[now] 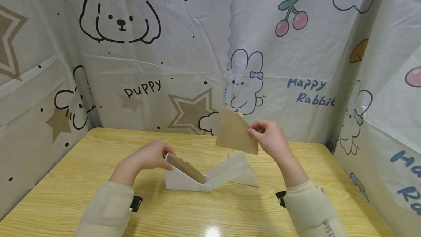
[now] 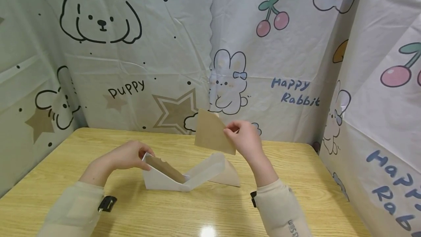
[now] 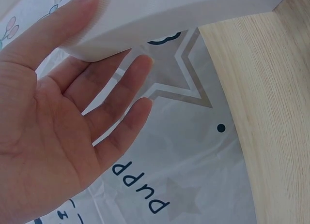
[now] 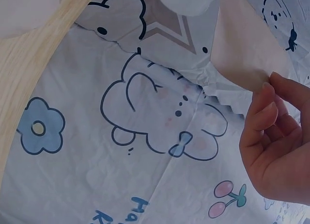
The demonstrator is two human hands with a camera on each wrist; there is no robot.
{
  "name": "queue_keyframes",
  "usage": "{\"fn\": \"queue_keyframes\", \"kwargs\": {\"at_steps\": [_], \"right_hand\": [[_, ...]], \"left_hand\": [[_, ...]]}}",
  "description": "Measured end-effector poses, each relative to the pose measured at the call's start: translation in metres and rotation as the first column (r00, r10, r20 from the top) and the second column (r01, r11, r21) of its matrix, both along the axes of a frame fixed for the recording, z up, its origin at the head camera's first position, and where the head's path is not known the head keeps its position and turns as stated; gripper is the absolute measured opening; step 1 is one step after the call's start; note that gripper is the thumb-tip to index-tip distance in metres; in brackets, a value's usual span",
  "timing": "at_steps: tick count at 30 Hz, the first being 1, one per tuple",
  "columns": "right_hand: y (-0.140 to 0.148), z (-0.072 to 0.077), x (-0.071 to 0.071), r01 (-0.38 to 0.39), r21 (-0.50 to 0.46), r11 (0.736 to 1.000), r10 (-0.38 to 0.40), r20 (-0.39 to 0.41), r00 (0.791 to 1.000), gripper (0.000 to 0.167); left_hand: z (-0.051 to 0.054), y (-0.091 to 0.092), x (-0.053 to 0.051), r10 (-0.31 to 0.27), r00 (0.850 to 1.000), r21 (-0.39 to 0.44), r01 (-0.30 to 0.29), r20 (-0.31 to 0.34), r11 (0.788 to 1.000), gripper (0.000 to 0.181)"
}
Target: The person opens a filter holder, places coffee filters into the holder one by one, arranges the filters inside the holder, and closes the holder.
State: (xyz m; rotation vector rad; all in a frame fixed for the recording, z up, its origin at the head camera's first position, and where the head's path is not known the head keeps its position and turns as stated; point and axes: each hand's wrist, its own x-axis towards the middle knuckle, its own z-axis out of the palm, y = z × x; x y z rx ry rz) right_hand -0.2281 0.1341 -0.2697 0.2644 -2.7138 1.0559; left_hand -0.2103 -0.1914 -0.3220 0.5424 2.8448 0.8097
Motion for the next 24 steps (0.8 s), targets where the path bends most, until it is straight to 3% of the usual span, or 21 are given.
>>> {"fn": "queue_keyframes", "kwargs": {"at_steps": [12, 24], "right_hand": [[-0.021, 0.000, 0.008, -0.056, 0.005, 0.998, 0.056, -0.007, 0.998, 0.014], [-0.044, -0.009, 0.015, -0.104, 0.013, 0.994, 0.105, -0.043, 0.994, 0.008]], "left_hand": [[-0.001, -0.001, -0.001, 0.008, 1.000, 0.017, -0.008, 0.013, 1.000, 0.032], [0.000, -0.001, 0.000, -0.006, 1.000, 0.021, 0.006, 0.002, 1.000, 0.031]]}}
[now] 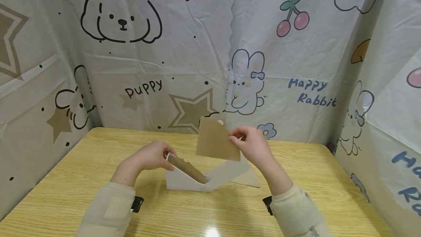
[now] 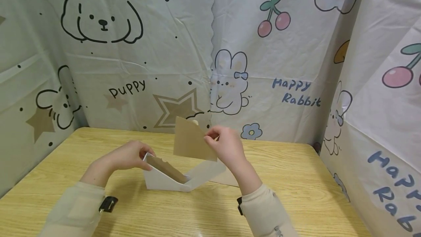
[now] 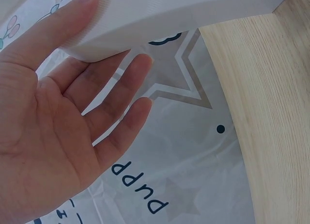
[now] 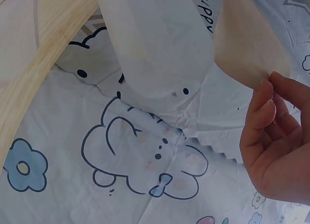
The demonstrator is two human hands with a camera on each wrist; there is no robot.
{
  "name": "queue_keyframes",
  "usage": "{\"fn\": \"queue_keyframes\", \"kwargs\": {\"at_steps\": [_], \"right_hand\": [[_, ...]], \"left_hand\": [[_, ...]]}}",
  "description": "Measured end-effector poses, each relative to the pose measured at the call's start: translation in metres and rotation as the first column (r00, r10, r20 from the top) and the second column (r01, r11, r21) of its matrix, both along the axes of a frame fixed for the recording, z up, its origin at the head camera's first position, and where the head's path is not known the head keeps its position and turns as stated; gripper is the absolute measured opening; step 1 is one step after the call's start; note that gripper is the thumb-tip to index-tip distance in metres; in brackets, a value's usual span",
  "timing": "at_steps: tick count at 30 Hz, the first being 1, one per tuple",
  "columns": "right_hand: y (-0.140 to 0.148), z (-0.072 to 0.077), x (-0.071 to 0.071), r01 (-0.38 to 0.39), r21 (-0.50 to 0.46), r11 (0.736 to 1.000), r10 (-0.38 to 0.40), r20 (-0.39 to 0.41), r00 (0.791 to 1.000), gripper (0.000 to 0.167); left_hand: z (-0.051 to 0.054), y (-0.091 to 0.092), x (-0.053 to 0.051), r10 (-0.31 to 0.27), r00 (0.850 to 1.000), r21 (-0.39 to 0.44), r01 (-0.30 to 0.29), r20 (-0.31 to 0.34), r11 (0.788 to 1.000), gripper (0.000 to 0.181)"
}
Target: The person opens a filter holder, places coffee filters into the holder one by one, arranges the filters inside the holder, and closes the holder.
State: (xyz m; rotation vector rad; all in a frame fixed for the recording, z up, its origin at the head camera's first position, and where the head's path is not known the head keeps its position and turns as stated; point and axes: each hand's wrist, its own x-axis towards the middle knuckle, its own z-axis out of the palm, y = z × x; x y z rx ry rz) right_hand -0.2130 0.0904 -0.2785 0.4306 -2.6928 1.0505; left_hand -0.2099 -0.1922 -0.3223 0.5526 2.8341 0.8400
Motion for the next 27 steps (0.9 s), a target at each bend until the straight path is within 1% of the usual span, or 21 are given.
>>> {"fn": "queue_keyframes", "kwargs": {"at_steps": [6, 8, 14, 21, 27], "right_hand": [[-0.009, -0.006, 0.000, -0.040, 0.001, 0.999, 0.040, -0.001, 0.999, 0.006], [-0.012, -0.009, 0.000, -0.041, 0.012, 0.999, 0.041, 0.004, 0.999, 0.006], [-0.020, -0.016, -0.002, -0.032, 0.054, 0.998, 0.032, -0.011, 0.999, 0.005], [-0.027, -0.021, -0.001, -0.041, 0.068, 0.997, 0.042, -0.007, 0.999, 0.005], [-0.033, -0.028, 0.000, -0.051, 0.103, 0.993, 0.053, -0.017, 0.998, 0.004]], "left_hand": [[0.000, -0.001, 0.000, -0.004, 1.000, 0.006, 0.004, 0.003, 1.000, 0.031], [-0.001, -0.001, -0.001, -0.001, 1.000, 0.010, 0.001, 0.008, 1.000, 0.031], [-0.002, -0.002, -0.003, -0.004, 1.000, 0.009, 0.004, 0.004, 1.000, 0.028], [-0.003, -0.002, -0.002, 0.003, 1.000, 0.002, -0.003, -0.003, 1.000, 0.028], [-0.004, -0.002, -0.003, 0.001, 1.000, -0.002, -0.001, -0.010, 1.000, 0.030]]}}
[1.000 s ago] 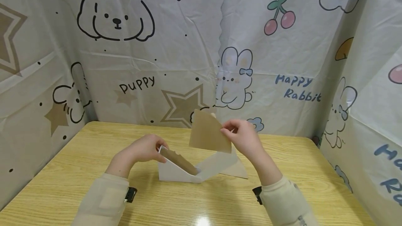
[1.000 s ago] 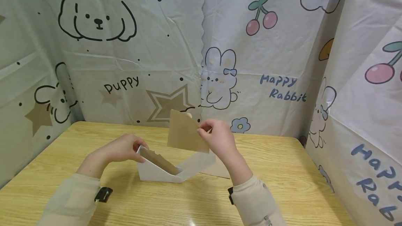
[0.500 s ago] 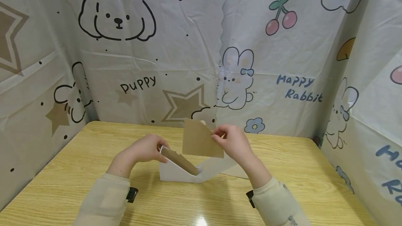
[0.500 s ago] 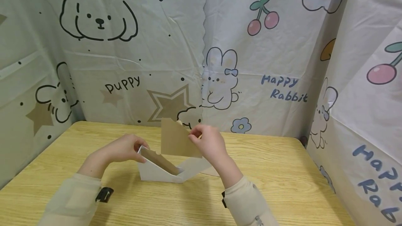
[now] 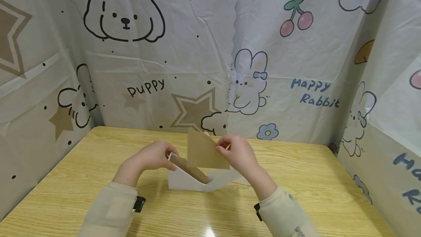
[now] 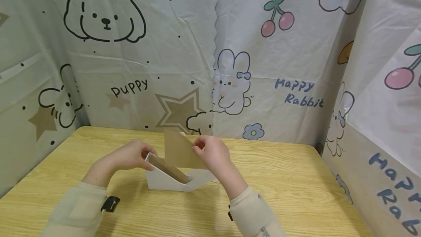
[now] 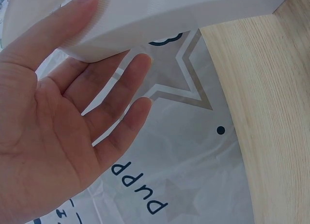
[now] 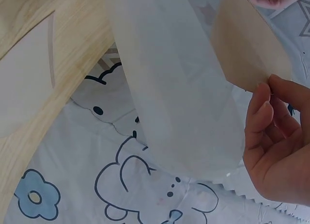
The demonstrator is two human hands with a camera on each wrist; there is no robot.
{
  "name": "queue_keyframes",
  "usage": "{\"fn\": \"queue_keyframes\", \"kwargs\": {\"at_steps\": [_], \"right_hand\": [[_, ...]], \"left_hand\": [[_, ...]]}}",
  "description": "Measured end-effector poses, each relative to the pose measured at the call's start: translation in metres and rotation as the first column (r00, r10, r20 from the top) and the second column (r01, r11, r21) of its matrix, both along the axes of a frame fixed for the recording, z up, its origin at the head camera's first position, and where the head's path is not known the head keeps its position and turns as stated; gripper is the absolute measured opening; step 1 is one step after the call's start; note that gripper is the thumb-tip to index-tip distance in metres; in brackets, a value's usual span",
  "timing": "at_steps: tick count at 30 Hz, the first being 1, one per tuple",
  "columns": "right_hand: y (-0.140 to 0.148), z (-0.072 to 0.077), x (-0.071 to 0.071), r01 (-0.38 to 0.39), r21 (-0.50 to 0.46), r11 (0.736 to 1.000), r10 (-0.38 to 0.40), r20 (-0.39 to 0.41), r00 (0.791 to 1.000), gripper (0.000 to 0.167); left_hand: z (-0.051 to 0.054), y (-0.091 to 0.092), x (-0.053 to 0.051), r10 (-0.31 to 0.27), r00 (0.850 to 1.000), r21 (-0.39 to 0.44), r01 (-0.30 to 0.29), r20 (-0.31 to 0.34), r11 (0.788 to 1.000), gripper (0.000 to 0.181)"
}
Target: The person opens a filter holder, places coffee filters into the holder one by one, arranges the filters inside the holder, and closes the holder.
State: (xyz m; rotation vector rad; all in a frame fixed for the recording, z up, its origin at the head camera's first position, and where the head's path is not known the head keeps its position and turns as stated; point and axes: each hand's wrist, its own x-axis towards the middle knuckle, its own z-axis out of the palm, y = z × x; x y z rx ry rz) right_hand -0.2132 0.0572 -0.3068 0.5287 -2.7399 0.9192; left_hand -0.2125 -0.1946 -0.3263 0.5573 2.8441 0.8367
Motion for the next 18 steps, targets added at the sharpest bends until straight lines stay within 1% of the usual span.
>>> {"fn": "queue_keyframes", "kwargs": {"at_steps": [8, 18], "right_hand": [[-0.009, -0.008, -0.002, -0.029, 0.065, 0.997, 0.030, -0.023, 0.999, 0.004], [-0.017, -0.013, -0.002, -0.079, 0.101, 0.992, 0.080, -0.004, 0.997, 0.005]], "left_hand": [[0.000, -0.001, -0.003, 0.000, 1.000, 0.004, 0.000, 0.006, 1.000, 0.031], [0.005, -0.002, -0.005, -0.012, 1.000, 0.013, 0.012, 0.023, 1.000, 0.032]]}}
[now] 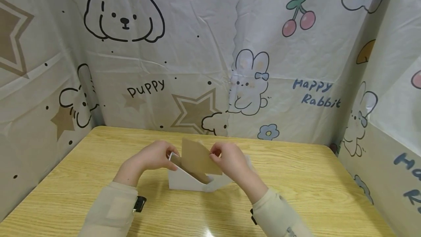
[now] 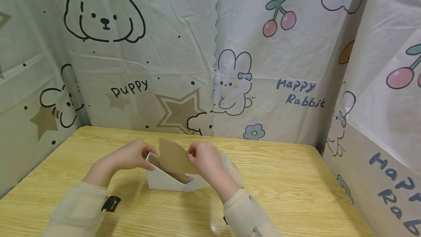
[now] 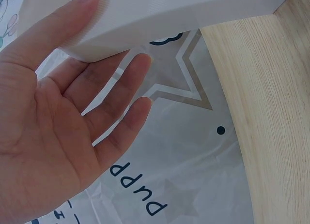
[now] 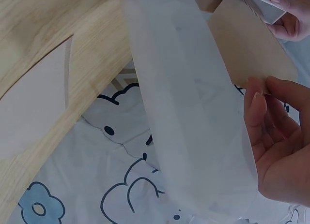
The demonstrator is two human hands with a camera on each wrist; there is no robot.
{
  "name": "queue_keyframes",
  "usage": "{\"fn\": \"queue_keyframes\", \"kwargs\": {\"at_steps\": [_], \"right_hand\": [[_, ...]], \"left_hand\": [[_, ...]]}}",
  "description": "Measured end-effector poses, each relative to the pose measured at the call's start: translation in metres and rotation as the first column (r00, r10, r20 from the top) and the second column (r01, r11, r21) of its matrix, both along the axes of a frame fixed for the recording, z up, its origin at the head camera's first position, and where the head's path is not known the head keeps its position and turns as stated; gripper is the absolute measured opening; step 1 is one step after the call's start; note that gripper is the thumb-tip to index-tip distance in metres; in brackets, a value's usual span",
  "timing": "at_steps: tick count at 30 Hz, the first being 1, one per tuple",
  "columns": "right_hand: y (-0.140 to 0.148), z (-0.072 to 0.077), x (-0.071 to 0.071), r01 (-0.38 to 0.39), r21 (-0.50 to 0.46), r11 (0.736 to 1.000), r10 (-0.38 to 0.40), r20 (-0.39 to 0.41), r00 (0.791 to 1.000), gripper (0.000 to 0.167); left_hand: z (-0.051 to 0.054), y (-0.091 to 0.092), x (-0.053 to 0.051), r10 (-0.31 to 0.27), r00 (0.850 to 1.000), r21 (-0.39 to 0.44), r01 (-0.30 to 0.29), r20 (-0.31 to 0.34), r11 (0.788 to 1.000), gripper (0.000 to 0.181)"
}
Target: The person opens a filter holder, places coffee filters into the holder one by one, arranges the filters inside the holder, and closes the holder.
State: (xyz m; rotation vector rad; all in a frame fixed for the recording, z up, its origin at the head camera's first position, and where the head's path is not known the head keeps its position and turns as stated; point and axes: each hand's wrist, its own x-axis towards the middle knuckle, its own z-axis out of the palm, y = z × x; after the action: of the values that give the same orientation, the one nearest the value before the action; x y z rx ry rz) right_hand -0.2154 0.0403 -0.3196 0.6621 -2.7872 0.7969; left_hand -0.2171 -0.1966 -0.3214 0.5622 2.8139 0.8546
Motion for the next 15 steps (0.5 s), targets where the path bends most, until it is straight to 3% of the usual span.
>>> {"fn": "queue_keyframes", "kwargs": {"at_steps": [8, 15], "right_hand": [[-0.006, -0.010, 0.001, -0.019, 0.076, 0.997, 0.017, 0.028, 0.999, 0.007], [-0.009, -0.017, 0.003, -0.024, 0.105, 0.994, 0.024, 0.000, 1.000, 0.006]], "left_hand": [[0.000, 0.001, 0.003, 0.003, 1.000, -0.001, -0.003, -0.014, 1.000, 0.036], [0.000, 0.003, 0.006, 0.019, 1.000, -0.001, -0.019, 0.005, 1.000, 0.040]]}}
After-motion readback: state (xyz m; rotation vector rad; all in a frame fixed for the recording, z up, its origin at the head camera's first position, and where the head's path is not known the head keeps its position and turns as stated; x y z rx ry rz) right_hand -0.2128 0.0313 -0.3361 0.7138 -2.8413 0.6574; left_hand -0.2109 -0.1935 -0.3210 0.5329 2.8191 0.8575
